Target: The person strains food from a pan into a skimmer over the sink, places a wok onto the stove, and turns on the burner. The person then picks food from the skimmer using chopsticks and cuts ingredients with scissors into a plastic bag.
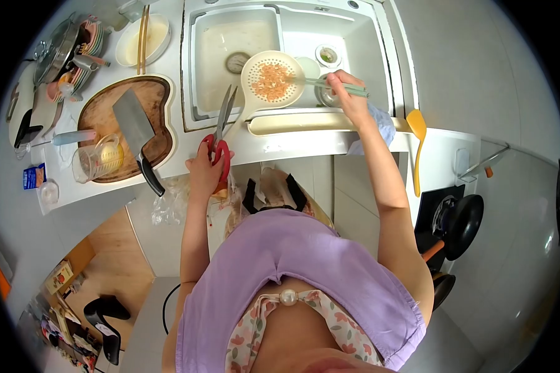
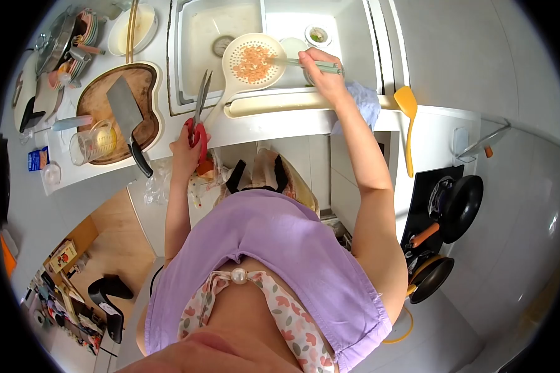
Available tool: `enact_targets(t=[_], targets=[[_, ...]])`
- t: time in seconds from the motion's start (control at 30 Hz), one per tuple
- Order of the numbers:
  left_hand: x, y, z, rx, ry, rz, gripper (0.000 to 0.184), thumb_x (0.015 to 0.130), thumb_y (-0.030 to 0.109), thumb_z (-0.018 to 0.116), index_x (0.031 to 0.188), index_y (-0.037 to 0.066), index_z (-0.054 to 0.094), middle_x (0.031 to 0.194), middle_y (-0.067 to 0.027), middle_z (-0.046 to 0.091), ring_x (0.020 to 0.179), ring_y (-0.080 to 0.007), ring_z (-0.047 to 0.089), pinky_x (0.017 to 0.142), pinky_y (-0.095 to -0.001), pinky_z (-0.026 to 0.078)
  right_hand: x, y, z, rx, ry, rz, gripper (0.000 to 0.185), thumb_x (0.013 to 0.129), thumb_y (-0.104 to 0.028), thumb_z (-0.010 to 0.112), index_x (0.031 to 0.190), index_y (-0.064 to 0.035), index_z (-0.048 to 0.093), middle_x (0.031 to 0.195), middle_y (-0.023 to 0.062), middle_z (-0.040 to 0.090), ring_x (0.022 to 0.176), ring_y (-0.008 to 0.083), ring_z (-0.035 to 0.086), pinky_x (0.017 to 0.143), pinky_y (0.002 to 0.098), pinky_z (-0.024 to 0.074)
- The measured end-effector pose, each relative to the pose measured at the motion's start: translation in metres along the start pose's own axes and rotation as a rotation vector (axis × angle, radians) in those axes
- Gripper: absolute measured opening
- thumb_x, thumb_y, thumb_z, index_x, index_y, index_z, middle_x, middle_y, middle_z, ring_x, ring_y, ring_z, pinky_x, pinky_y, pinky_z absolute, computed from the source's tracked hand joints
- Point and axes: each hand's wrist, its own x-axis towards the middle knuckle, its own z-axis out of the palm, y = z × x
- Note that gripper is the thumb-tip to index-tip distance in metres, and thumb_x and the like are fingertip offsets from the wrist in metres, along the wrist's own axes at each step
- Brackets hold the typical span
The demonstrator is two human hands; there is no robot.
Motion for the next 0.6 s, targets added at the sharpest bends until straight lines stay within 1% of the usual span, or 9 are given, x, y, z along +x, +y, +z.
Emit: enact_targets(t=[0.07,0.27,0.37,0.47,0.6], targets=[[-0.001,0.004,-0.003,0.018,-0.018,-0.031,0.04,0.079,0.029,0.068,0.107,0.005,0.053,0.073,-0.0068,0.059,0.068,-0.0189,0.047,0.076,-0.0302,0.033,0.0,0.0,-0.001,0.036,0.034,-0.008,0.028,0.088,-0.026,0.056,0.077,-0.0013,0.061,0.065,0.0059,0.056,0.061,0.0133,0.05,0.058,0.0257,0.0408],[0.0,-0.005,0.001,-0.034,-0.011,-0.004,0.04,0.079,0.031,0.067,0.106,0.005,0.053,0.072,-0.0055,0.06,0.071,-0.0186,0.046,0.077,-0.0301,0.031,0.002,-0.002,0.0,0.004,0.026,-0.024,0.028,0.088,-0.026,0.056,0.078,-0.0013,0.062,0.065,0.0057,0.056,0.062,0.0125,0.05,0.06,0.0251,0.0411],[-0.001,0.003,-0.003,0.012,-0.043,-0.039,0.041,0.079,0.032,0.067,0.106,0.005,0.053,0.074,-0.0066,0.061,0.071,-0.0194,0.047,0.077,-0.0304,0.031,0.001,-0.006,-0.001,-0.05,-0.033,0.032,0.027,0.087,-0.027,0.057,0.078,-0.0022,0.063,0.066,0.0057,0.057,0.062,0.0128,0.051,0.06,0.0254,0.0413],[0.001,-0.007,0.002,0.021,-0.005,0.039,0.05,0.076,0.037,0.067,0.109,0.004,0.05,0.073,-0.0056,0.058,0.061,-0.0202,0.053,0.074,-0.0327,0.026,0.001,0.0,0.002,-0.059,-0.029,-0.042,0.025,0.086,-0.027,0.059,0.078,-0.0029,0.063,0.065,0.0055,0.057,0.06,0.0134,0.051,0.058,0.0263,0.0415],[0.001,-0.008,0.002,0.027,-0.004,0.035,0.05,0.076,0.038,0.067,0.108,0.004,0.051,0.07,-0.0047,0.057,0.06,-0.0199,0.052,0.073,-0.0327,0.026,0.0,0.0,0.004,-0.08,-0.032,-0.042,0.025,0.085,-0.027,0.06,0.078,-0.003,0.062,0.062,0.0052,0.056,0.058,0.0141,0.05,0.057,0.0273,0.0416]])
